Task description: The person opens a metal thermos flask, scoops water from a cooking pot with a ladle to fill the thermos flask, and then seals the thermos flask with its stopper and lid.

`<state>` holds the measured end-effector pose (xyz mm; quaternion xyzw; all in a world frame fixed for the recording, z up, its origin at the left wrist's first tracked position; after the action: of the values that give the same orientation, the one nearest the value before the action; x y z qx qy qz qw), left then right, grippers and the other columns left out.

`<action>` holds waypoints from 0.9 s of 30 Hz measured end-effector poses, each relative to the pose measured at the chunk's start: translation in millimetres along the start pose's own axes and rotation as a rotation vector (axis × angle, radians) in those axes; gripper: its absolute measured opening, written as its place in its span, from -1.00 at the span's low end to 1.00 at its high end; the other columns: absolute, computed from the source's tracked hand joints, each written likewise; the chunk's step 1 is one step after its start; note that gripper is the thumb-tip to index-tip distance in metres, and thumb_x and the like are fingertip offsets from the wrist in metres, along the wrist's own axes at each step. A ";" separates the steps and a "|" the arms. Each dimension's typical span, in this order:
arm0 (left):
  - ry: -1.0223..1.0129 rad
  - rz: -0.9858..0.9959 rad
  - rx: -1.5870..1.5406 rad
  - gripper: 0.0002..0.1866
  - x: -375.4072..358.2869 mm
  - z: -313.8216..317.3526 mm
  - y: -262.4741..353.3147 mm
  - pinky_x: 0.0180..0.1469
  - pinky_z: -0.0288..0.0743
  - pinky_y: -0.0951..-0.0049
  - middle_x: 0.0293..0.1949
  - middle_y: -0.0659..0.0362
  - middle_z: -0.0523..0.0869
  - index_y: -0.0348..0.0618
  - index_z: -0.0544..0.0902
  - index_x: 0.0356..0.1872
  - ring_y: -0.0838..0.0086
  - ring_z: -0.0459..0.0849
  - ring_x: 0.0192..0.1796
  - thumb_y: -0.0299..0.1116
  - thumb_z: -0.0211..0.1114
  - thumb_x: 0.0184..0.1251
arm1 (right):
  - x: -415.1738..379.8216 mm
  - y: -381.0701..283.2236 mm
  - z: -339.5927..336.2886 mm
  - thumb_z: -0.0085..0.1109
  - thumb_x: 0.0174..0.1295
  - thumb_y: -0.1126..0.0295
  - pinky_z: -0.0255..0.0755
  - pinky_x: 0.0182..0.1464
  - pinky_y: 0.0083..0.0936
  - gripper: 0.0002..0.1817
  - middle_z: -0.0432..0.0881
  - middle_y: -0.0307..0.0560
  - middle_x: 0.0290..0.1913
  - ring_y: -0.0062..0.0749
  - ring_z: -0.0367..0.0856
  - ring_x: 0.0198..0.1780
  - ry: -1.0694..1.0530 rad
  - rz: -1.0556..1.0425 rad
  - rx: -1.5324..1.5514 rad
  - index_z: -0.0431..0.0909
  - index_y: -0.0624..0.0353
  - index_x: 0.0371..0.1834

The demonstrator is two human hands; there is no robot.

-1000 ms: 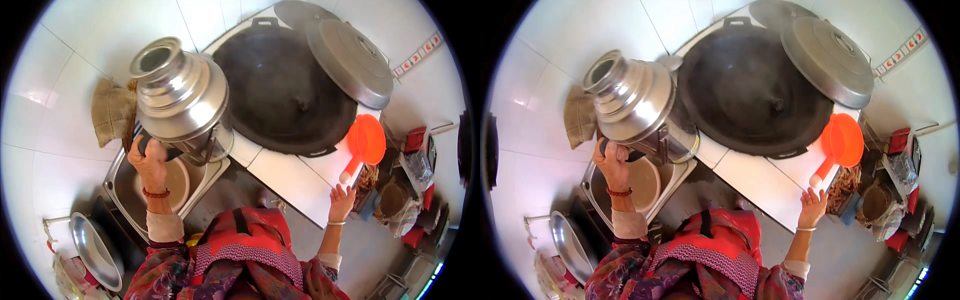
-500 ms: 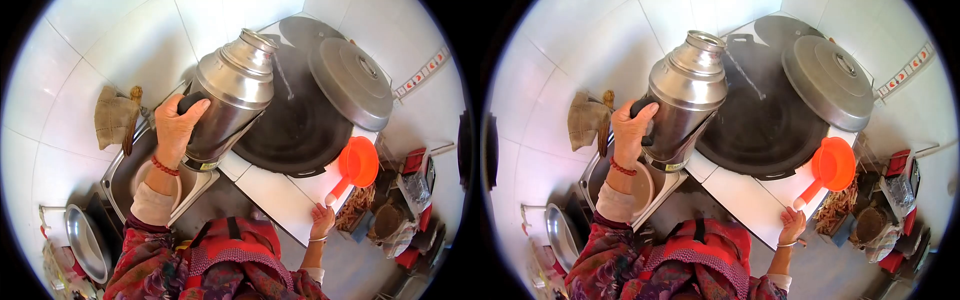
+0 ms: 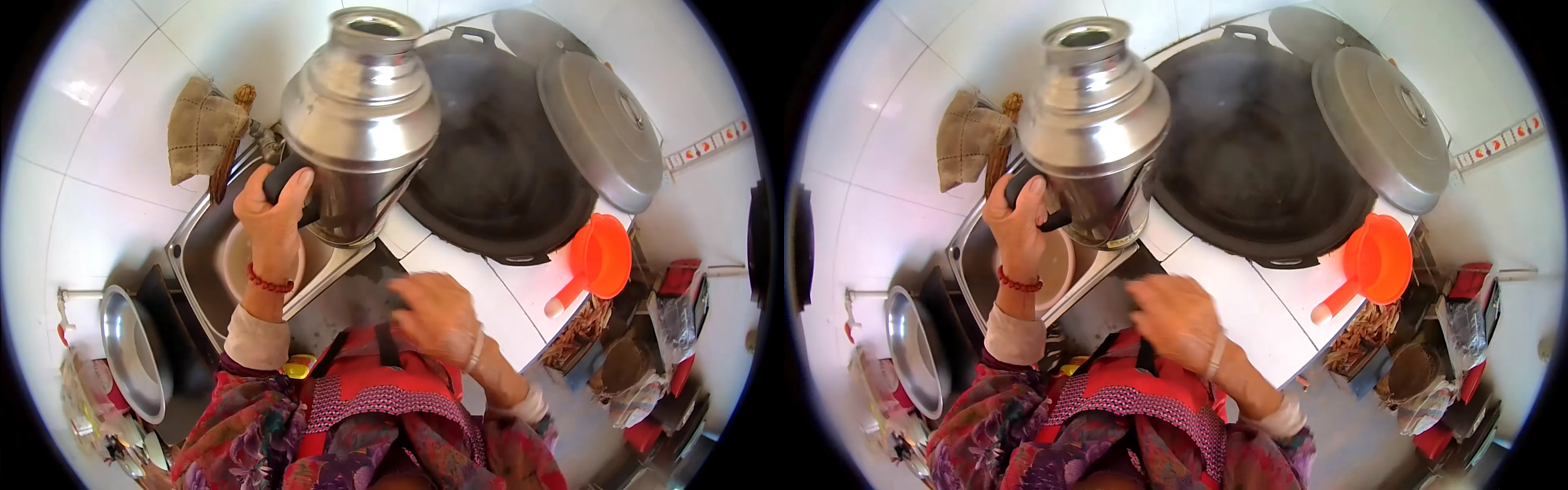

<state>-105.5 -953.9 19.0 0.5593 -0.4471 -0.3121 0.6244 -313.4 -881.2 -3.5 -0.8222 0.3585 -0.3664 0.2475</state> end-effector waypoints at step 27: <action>-0.444 0.568 0.684 -0.77 -4.6 -102.7 26.5 -0.23 0.39 0.47 -0.33 0.07 0.58 -0.30 0.51 -0.38 0.52 0.51 -0.28 -0.29 0.22 0.17 | 89.2 -74.4 98.0 0.04 -0.10 0.41 0.38 -0.62 -0.48 -0.71 0.49 -0.12 -0.65 -0.34 0.54 -0.61 -0.510 -0.529 -0.298 0.47 0.16 -0.23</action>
<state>-17.0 -902.1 46.5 0.5083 -0.7808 -0.0766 0.3551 -164.2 -889.8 24.6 -0.9777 0.1105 -0.1458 0.1036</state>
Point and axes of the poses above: each hand's wrist, its own x-axis towards the middle knuckle, its own z-axis out of the palm, y = z × x, the point moved 1 cm from there along x, towards the middle knuckle
